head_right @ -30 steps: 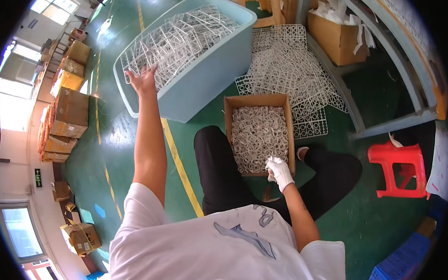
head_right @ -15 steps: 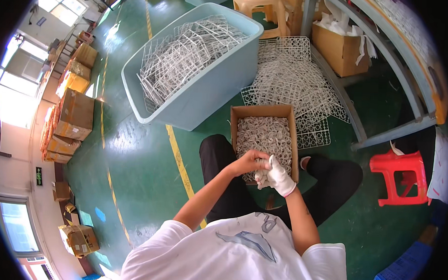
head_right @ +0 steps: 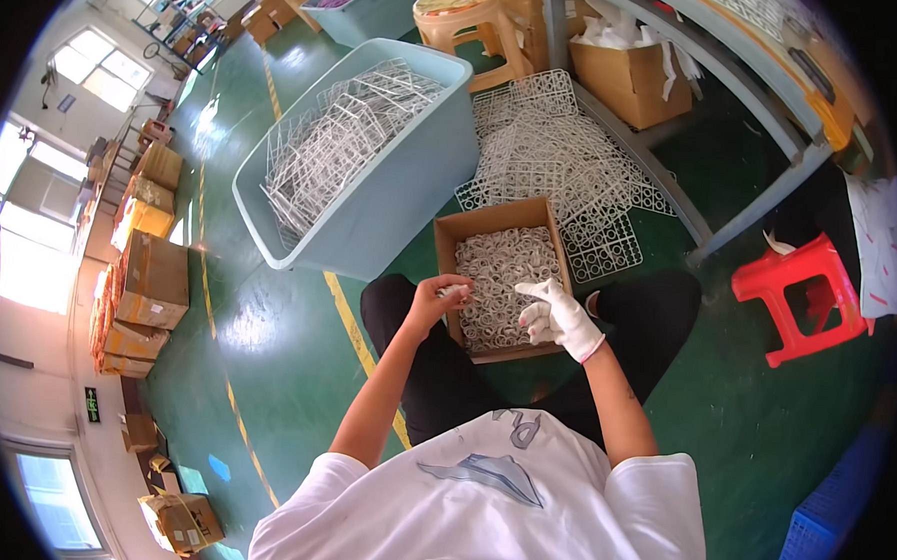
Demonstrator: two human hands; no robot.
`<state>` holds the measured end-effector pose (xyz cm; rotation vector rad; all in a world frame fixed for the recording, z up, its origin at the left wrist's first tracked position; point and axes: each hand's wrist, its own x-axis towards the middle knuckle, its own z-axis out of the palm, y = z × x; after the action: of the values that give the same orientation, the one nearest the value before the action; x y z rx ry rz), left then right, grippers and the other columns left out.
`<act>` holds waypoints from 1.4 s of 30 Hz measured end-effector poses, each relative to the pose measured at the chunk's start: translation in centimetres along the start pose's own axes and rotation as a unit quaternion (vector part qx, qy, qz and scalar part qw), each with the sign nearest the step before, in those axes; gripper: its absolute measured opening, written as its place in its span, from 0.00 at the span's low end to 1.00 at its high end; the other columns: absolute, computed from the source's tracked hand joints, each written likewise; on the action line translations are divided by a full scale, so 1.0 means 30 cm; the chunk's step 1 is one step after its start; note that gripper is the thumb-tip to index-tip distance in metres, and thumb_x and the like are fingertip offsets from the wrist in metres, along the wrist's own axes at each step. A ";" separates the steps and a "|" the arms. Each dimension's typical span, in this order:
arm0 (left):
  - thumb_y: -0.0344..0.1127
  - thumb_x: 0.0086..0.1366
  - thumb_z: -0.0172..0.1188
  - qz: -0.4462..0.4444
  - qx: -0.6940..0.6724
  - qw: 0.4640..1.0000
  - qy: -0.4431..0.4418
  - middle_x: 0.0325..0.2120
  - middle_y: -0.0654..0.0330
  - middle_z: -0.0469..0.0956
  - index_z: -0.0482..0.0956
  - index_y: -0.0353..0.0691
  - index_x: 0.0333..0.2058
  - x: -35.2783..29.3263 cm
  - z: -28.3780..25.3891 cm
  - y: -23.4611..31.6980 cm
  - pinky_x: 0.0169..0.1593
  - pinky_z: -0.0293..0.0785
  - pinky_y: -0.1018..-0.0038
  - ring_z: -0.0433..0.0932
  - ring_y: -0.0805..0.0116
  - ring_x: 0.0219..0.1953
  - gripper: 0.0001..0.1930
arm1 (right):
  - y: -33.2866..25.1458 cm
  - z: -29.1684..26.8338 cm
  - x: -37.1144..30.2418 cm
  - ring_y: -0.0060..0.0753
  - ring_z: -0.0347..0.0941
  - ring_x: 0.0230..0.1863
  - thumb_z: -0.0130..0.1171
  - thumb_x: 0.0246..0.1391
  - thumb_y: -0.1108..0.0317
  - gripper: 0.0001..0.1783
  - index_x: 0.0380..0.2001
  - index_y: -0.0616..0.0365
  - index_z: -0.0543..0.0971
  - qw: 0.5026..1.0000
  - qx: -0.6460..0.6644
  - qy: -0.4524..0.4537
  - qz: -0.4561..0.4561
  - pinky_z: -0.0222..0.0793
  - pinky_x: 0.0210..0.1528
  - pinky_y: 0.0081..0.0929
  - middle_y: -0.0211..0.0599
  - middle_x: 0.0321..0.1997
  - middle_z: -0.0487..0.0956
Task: The person inserts small plastic rings into the circular slots of a larger plastic grid by hand, taking the rings from a plastic bin and pressing them into place.
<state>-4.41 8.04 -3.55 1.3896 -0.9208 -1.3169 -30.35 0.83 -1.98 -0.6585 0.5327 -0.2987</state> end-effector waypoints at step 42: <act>0.31 0.56 0.58 0.155 0.492 0.830 0.210 0.52 0.51 0.68 0.66 0.40 0.51 0.462 -0.901 0.550 0.56 0.63 0.64 0.66 0.52 0.55 0.23 | -0.835 0.153 1.142 0.41 0.67 0.51 0.56 0.46 0.60 0.21 0.46 0.50 0.73 0.502 -0.777 0.112 -0.363 0.63 0.55 0.35 0.39 0.50 0.72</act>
<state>25.60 -5.25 7.31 2.0564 -1.5149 -0.1807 -1.91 -30.34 4.56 -2.7327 0.6622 -0.6851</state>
